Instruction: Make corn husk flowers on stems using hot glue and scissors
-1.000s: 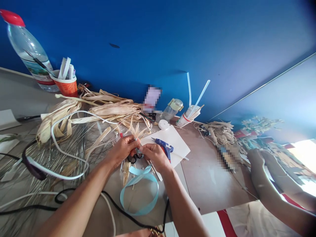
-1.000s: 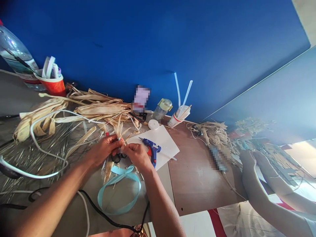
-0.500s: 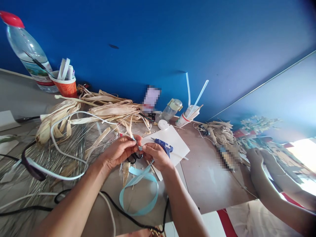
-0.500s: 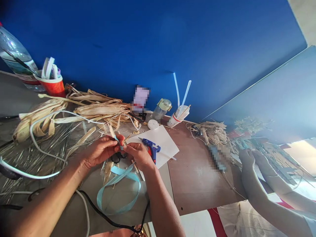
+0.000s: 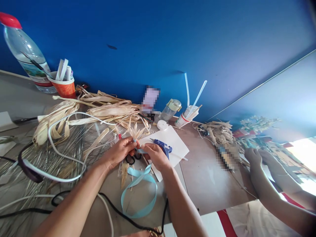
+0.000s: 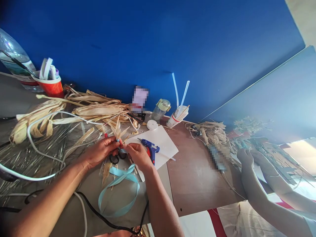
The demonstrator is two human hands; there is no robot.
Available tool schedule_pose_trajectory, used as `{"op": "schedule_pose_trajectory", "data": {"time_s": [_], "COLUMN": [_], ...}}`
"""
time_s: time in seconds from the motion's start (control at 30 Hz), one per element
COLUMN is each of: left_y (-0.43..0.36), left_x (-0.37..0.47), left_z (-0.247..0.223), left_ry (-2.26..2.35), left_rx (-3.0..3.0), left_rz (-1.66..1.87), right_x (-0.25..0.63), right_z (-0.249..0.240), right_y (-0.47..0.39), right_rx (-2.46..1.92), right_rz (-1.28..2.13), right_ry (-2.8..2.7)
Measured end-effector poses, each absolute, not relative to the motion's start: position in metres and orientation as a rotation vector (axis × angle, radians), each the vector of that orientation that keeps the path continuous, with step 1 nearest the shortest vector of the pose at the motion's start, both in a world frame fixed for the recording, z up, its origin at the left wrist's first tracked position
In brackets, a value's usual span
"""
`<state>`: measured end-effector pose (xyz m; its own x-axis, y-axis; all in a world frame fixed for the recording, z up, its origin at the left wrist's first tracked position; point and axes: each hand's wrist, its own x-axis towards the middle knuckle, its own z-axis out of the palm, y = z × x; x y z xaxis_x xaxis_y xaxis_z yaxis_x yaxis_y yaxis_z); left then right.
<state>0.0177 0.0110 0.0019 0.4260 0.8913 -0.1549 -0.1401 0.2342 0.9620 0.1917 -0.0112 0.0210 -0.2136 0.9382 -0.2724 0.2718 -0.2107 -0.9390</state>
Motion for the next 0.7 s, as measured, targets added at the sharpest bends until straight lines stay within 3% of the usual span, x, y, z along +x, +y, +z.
{"op": "schedule_pose_trajectory", "data": {"time_s": [0.7], "left_y": [0.013], "left_x": [0.016], "left_z": [0.001], "left_ry": [0.861], "left_rx": [1.021], "left_rz": [0.816], "right_x": [0.209], "right_z": [0.021], "right_y": [-0.001], "right_rx": [-1.323], "right_rz": [1.402], "right_ry": [-1.262]}}
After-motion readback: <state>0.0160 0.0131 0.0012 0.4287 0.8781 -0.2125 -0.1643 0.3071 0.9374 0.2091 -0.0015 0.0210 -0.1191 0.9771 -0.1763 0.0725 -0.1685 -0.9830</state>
